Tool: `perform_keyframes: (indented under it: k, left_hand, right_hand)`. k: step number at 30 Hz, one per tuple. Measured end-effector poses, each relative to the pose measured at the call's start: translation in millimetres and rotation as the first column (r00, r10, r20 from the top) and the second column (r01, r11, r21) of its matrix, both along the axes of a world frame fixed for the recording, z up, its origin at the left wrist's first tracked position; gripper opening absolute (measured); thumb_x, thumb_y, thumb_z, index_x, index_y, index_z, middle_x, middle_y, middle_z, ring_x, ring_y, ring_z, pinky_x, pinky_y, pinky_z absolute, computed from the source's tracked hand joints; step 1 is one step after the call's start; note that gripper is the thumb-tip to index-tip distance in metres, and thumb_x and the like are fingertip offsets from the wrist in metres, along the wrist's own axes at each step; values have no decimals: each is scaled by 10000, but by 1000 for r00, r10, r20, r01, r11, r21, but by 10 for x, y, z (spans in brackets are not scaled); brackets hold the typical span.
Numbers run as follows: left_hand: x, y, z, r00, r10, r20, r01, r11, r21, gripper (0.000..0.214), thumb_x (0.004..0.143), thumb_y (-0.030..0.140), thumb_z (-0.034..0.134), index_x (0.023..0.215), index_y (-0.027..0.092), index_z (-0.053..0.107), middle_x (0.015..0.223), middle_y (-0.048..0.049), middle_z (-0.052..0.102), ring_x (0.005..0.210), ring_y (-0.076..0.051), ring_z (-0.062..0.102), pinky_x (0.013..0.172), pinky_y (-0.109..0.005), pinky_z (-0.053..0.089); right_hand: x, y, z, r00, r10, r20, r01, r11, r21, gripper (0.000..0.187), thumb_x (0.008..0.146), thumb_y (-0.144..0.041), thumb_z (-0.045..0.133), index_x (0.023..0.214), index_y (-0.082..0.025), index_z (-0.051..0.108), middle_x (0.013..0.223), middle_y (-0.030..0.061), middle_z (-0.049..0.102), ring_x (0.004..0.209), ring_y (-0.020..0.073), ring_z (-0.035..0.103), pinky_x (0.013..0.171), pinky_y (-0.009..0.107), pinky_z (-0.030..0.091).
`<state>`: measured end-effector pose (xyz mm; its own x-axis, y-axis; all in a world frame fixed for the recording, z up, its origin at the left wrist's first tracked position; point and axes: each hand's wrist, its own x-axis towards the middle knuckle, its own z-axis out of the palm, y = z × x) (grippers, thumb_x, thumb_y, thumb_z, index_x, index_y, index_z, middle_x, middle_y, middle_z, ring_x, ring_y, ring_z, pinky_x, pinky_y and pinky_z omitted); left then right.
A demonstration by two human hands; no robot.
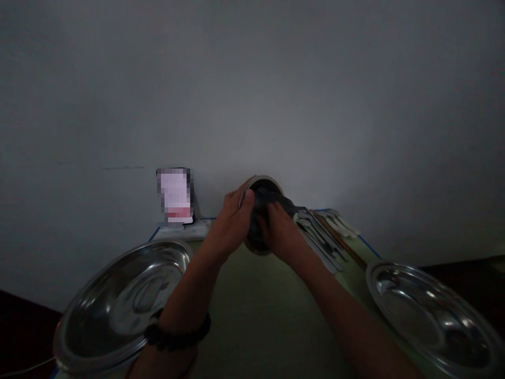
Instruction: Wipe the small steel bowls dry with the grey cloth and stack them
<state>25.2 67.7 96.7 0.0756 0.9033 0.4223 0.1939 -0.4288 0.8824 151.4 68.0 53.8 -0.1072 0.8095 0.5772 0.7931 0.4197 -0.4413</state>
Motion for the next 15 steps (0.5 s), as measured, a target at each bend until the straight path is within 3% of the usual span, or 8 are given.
perform_keyframes:
  k: [4, 8, 12, 15]
  left_hand:
    - [86, -60, -11, 990, -60, -129, 66, 997, 39, 395, 932, 418, 420, 1255, 279, 602, 1318, -48, 591, 1282, -219, 447, 1118, -355, 258]
    - [189, -156, 28, 983, -110, -146, 112, 994, 6, 422, 939, 453, 386, 1267, 279, 587, 1265, -56, 610, 1272, -227, 450, 1110, -361, 280]
    - [255, -194, 34, 988, -93, -124, 85, 994, -67, 497, 939, 503, 336, 1321, 249, 529, 1325, -76, 555, 1331, -219, 396, 1139, -358, 235]
    - [260, -160, 7, 996, -64, -58, 60, 996, -68, 530, 938, 508, 313, 1360, 231, 474, 1406, -83, 492, 1377, -202, 338, 1158, -347, 193]
  right_hand:
    - [-2, 96, -91, 969, -75, -234, 102, 989, 104, 222, 920, -247, 338, 1027, -142, 502, 1034, 180, 578, 986, 271, 567, 866, 441, 459]
    - [23, 70, -4, 834, -40, -551, 143, 979, 146, 207, 870, -284, 399, 1008, -179, 512, 993, 127, 622, 935, 242, 585, 850, 413, 459]
    - [10, -8, 77, 700, 127, -702, -37, 989, 141, 256, 829, -315, 458, 1038, -200, 551, 1009, 79, 654, 946, 214, 603, 875, 386, 475]
    - [-34, -33, 43, 711, 270, -649, -256, 959, 119, 298, 873, -362, 404, 1059, -209, 581, 1049, 81, 662, 1006, 219, 610, 942, 416, 468]
